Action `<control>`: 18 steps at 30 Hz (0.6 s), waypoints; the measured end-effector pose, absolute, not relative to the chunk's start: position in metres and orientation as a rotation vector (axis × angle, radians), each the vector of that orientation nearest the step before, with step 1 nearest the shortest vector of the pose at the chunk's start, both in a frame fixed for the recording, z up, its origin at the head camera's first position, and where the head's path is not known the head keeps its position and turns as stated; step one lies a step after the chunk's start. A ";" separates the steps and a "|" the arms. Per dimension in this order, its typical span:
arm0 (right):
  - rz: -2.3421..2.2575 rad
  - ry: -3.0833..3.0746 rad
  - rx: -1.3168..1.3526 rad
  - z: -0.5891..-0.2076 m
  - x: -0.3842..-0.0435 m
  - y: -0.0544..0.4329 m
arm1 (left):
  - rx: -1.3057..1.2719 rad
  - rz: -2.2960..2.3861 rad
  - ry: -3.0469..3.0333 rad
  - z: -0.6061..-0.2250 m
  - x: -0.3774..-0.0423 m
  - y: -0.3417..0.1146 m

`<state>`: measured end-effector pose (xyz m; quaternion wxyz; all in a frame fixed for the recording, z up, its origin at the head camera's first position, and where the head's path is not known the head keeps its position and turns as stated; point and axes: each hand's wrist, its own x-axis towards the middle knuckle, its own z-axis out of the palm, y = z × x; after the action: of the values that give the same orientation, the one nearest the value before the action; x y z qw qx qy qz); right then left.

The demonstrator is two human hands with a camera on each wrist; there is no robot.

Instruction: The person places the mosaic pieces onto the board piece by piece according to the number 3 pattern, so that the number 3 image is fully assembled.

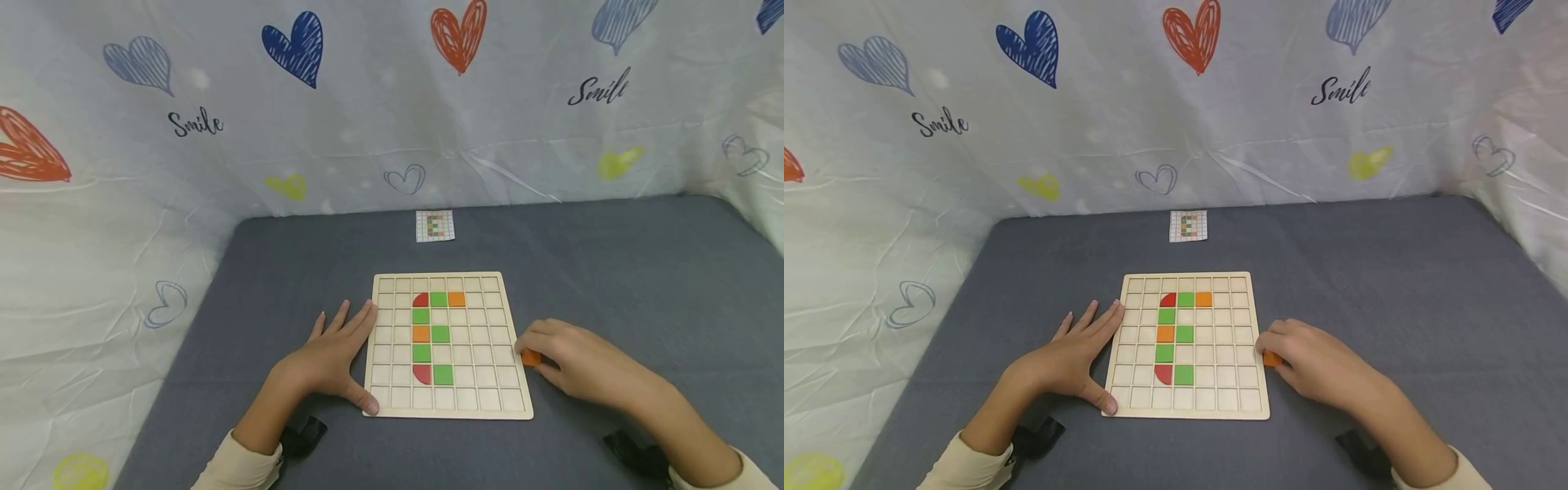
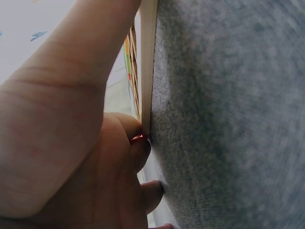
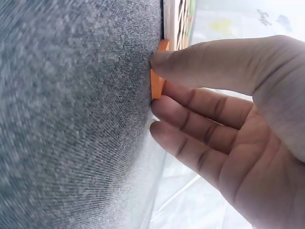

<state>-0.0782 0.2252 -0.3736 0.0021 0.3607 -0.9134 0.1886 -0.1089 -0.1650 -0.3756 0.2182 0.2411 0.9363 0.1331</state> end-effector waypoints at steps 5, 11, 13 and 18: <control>0.612 -2.855 1.149 -0.374 -0.079 0.227 | 0.656 0.362 2.589 -0.374 -0.109 -0.164; 0.638 -2.812 1.174 -0.370 -0.078 0.228 | 0.654 0.356 2.592 -0.373 -0.109 -0.163; 0.648 -2.784 1.206 -0.370 -0.078 0.225 | 0.647 0.343 2.591 -0.373 -0.109 -0.163; 0.678 -2.713 1.308 -0.369 -0.077 0.214 | 0.633 0.339 2.584 -0.372 -0.109 -0.163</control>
<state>-0.0770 0.2136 -0.3691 0.0273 0.4235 -0.8785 0.2196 -0.1091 -0.1630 -0.3724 0.2276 0.2299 0.9382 0.1231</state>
